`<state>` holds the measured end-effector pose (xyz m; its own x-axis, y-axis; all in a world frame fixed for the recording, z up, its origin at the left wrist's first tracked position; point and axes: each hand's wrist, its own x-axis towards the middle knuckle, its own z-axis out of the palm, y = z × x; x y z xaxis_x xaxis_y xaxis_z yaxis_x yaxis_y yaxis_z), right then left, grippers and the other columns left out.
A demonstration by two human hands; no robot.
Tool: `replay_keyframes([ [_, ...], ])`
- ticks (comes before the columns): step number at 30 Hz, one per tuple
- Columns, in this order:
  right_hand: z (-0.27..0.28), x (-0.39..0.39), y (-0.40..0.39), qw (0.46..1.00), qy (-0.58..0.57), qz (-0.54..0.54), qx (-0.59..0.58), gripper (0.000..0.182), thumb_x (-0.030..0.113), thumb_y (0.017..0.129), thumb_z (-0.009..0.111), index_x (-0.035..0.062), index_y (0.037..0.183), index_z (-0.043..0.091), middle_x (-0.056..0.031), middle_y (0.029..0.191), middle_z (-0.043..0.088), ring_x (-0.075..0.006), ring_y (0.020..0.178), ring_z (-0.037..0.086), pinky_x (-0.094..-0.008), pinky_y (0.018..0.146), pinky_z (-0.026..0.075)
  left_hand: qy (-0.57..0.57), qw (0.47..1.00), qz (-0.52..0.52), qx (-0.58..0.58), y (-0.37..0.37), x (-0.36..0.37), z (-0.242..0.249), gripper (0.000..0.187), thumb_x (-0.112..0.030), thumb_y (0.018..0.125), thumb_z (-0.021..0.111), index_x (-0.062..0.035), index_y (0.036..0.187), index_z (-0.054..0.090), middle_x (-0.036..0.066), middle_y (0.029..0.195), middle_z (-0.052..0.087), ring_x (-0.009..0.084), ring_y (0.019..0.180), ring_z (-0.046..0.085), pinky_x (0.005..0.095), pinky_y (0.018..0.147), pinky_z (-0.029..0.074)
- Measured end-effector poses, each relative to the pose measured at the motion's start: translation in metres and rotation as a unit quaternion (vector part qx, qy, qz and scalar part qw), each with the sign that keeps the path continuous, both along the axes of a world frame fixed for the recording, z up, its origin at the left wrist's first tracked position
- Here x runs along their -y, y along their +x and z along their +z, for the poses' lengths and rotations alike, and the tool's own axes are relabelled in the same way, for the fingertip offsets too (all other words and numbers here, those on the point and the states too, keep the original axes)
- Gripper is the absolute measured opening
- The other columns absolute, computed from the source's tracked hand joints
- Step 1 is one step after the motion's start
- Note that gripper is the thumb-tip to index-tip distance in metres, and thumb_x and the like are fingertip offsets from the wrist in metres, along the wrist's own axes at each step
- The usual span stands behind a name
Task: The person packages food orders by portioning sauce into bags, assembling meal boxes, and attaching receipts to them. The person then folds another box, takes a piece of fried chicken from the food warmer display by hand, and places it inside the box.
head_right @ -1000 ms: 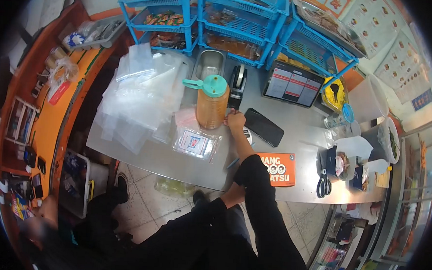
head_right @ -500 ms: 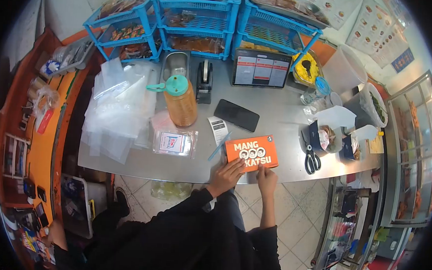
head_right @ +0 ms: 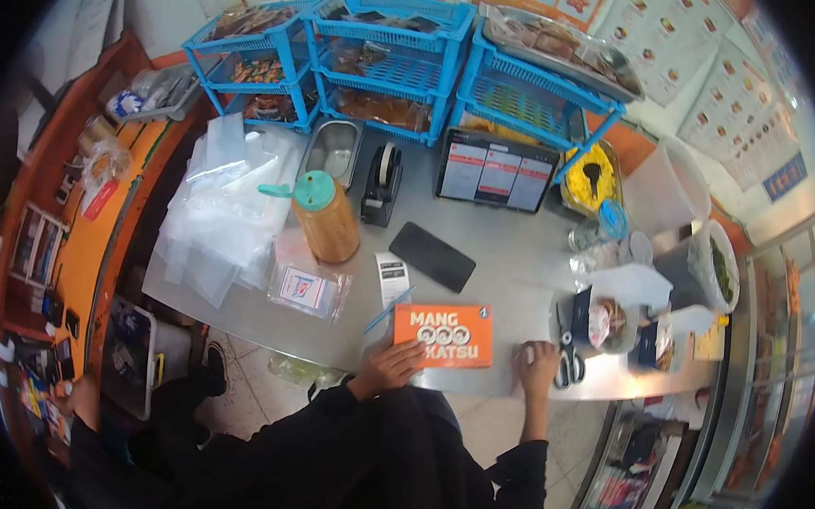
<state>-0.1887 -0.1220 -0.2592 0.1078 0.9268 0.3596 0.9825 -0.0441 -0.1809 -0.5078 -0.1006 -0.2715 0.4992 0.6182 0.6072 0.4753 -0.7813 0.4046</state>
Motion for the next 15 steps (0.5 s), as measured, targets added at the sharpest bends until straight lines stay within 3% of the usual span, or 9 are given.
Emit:
replay_keyframes([
  [1,0.008,-0.025,0.016,0.999,0.013,-0.025,0.033,0.015,0.013,0.072,0.060,0.0093,0.087,0.059,-0.0094,0.088,0.054,-0.0292,0.087,0.048,-0.0406,0.072,0.037,-0.005,1.000,0.000,-0.011,0.002,0.001,-0.005,0.029,-0.017,0.076,0.060,-0.0037,0.101,0.059,0.005,0.108,0.058,0.0182,0.106,0.052,0.0328,0.089,0.041],
  [5,0.027,-0.168,-0.007,0.987,0.125,0.090,0.036,0.036,0.019,0.074,0.061,0.0209,0.110,0.056,-0.0136,0.120,0.042,-0.0351,0.113,0.036,-0.0473,0.094,0.028,-0.080,0.997,0.011,-0.012,0.004,0.002,0.020,0.028,-0.017,0.075,0.062,-0.0049,0.100,0.059,0.004,0.106,0.058,0.0184,0.106,0.052,0.0333,0.091,0.040],
  [9,0.014,-0.277,-0.044,0.969,0.084,0.223,0.063,0.040,0.028,0.074,0.061,0.0231,0.113,0.054,-0.0151,0.135,0.026,-0.0397,0.121,0.024,-0.0496,0.100,0.020,-0.159,0.987,0.017,0.010,0.007,0.006,0.019,0.030,-0.015,0.073,0.065,-0.0072,0.101,0.058,0.003,0.109,0.057,0.0188,0.108,0.051,0.0385,0.095,0.038],
  [12,0.026,-0.326,-0.040,0.972,0.082,0.206,0.079,0.041,0.030,0.077,0.059,0.0248,0.116,0.052,-0.0163,0.138,0.021,-0.0406,0.124,0.019,-0.0522,0.100,0.016,-0.184,0.982,0.031,0.001,0.008,0.007,0.020,0.033,-0.014,0.072,0.066,-0.0084,0.103,0.057,0.001,0.112,0.056,0.0193,0.109,0.050,0.0430,0.097,0.034],
  [15,0.052,-0.345,-0.036,0.978,0.192,0.069,0.038,0.040,0.031,0.079,0.056,0.0270,0.119,0.050,-0.0167,0.138,0.019,-0.0416,0.124,0.016,-0.0552,0.099,0.014,-0.197,0.980,0.033,-0.025,0.007,0.009,0.019,0.034,-0.013,0.072,0.066,-0.0088,0.105,0.057,0.002,0.113,0.055,0.0197,0.110,0.049,0.0445,0.098,0.032],
])
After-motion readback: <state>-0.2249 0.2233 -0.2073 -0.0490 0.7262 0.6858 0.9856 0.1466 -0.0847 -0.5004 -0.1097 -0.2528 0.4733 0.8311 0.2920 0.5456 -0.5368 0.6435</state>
